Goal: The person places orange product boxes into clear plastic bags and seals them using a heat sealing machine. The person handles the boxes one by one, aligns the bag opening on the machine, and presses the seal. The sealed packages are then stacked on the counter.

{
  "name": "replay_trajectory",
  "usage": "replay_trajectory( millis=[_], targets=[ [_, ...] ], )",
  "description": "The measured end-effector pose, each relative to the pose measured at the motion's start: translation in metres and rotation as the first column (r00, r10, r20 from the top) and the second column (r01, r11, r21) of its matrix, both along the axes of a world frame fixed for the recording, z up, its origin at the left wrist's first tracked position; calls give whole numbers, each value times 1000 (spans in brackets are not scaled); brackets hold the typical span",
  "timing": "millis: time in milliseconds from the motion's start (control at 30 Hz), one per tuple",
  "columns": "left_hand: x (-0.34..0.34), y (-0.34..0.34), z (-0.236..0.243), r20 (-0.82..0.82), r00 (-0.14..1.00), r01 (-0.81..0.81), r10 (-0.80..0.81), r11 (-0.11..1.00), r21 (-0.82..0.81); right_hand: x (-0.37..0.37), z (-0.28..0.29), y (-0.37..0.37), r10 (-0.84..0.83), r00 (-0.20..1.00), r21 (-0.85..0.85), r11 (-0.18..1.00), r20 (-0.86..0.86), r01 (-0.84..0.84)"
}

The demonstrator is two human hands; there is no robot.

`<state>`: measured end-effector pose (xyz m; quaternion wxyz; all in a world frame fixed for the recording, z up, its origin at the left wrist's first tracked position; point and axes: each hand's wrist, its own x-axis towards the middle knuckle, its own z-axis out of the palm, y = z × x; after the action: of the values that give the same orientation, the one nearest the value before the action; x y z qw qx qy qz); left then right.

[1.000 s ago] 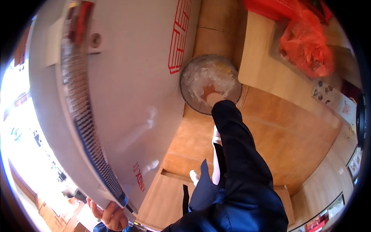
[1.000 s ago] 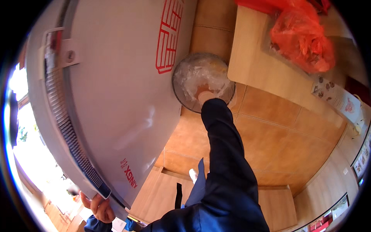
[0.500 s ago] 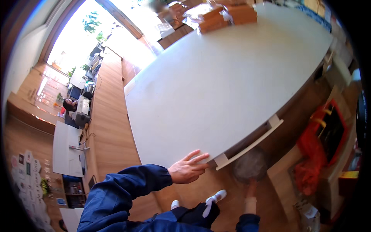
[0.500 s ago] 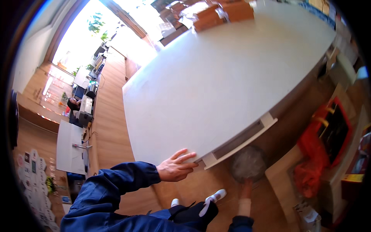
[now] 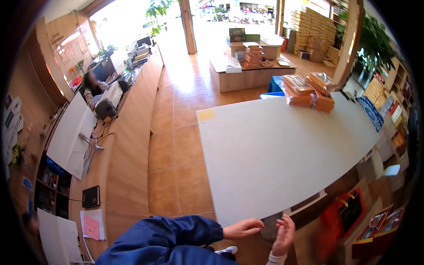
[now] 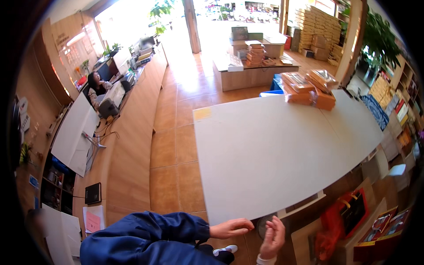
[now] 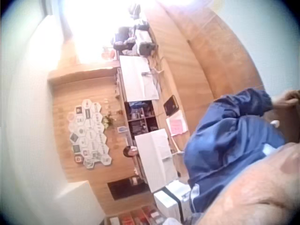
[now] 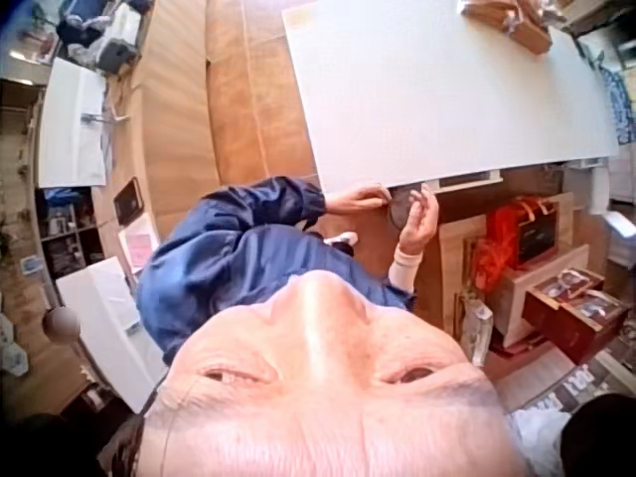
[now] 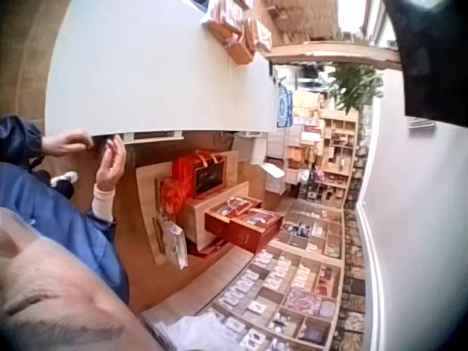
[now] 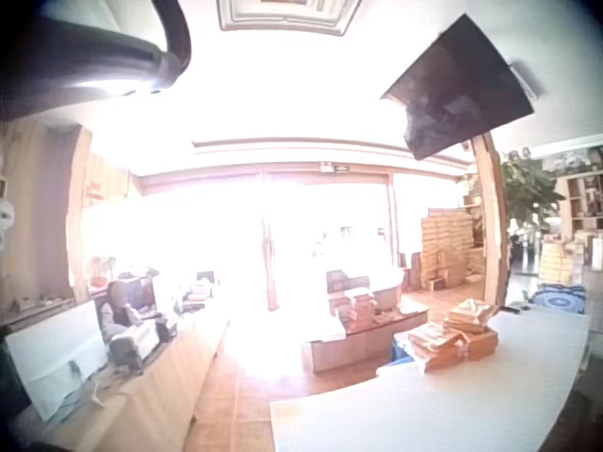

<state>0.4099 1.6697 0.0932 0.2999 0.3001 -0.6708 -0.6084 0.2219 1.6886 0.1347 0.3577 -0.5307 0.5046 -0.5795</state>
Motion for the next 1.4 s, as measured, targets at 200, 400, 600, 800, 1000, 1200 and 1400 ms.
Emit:
replay_trajectory(
  millis=[200, 400, 600, 800, 1000, 1200, 1400],
  targets=[
    [167, 18, 0, -586, 651, 166, 483, 662, 731, 245, 25, -11, 412, 854, -188, 856, -317, -483],
    [328, -20, 32, -815, 370, 222, 446, 809, 544, 431, 49, -48, 503, 716, -227, 718, -484, -658],
    [428, -43, 34, -761, 443, -87, 473, 868, 489, 531, 51, -105, 714, 494, -281, 407, -496, -869],
    [512, -101, -33, -741, 435, -512, 511, 818, 264, 623, 24, -164, 760, 481, -370, 336, -437, -866],
    [599, -199, -20, -691, 247, -630, 679, 654, 418, 724, 28, -267, 798, 395, -389, 220, -456, -895],
    [659, -294, -53, -735, -21, -765, 678, 462, 449, 810, 56, -359, 891, 107, -244, -5, -442, -970],
    [730, -360, -17, -703, 245, -564, 668, 688, 457, 855, 49, -444, 884, 149, -222, 52, -443, -974]
  ],
)
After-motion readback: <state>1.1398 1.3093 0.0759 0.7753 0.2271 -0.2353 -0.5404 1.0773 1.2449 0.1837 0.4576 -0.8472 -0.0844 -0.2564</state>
